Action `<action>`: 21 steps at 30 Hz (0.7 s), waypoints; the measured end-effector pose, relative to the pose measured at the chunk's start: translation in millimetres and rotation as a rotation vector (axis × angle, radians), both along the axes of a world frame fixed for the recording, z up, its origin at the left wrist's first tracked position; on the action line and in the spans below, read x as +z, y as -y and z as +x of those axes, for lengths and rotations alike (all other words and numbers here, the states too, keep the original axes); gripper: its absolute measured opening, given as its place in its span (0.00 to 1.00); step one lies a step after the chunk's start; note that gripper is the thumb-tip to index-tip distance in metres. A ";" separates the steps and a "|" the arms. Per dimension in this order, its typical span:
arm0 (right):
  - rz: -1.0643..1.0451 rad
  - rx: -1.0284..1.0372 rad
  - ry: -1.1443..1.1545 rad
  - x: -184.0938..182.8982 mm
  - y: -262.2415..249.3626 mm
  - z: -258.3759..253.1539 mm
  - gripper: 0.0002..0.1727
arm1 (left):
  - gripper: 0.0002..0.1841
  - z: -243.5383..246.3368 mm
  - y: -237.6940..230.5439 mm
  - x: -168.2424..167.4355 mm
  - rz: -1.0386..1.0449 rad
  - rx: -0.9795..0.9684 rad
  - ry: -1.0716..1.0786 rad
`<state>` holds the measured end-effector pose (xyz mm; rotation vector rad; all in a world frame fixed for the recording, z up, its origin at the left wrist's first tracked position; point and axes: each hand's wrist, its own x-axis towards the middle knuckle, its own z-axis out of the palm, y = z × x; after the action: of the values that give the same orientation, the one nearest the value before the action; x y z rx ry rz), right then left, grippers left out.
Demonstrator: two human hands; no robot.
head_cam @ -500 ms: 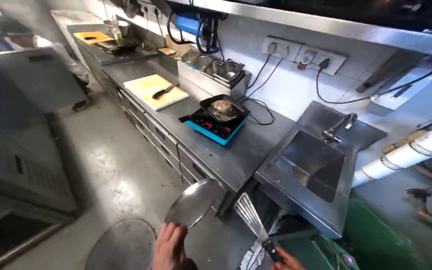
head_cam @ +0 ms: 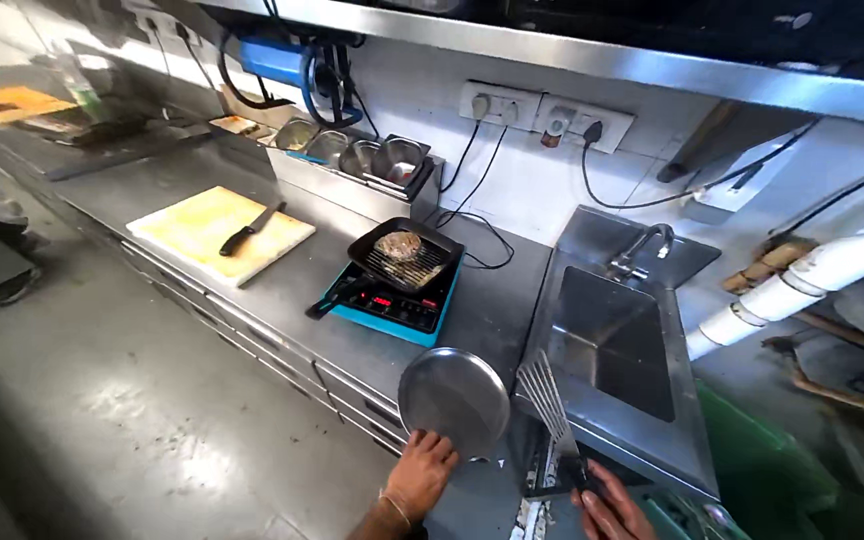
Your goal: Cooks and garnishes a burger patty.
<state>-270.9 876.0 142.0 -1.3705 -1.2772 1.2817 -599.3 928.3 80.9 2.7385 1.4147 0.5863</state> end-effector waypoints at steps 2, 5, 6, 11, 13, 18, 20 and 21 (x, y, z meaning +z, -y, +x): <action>0.026 -0.018 0.084 4.6 -36.3 -23.4 0.28 | 0.10 -3.2 -11.5 -7.7 -0.059 -0.017 -0.011; 0.091 -0.014 0.219 3.7 -99.5 -58.4 0.29 | 0.08 -25.7 -26.8 -5.2 -0.106 -0.029 0.034; 0.115 -0.006 0.256 2.8 -118.6 -68.3 0.29 | 0.11 -38.1 -30.2 -1.2 -0.119 -0.017 0.068; 0.160 -0.012 0.261 8.5 -187.3 -108.6 0.29 | 0.16 -104.3 -68.7 16.9 -0.121 0.281 0.157; 0.142 -0.032 0.246 7.0 -197.8 -120.7 0.29 | 0.23 -113.5 -93.7 32.2 -0.198 0.324 0.092; 0.111 -0.049 0.221 4.1 -205.2 -136.5 0.29 | 0.34 -94.9 -159.1 72.4 -0.563 0.229 -0.058; 0.087 -0.083 0.229 4.7 -199.6 -136.3 0.30 | 0.36 -84.2 -175.7 81.8 -0.635 0.179 -0.110; 0.082 -0.106 0.236 4.1 -196.4 -135.2 0.30 | 0.37 -80.1 -181.0 84.2 -0.653 0.158 -0.132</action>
<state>-406.2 1072.4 146.1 -1.5430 -1.3794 1.0074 -679.4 1109.3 165.1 2.1885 1.5131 -0.0681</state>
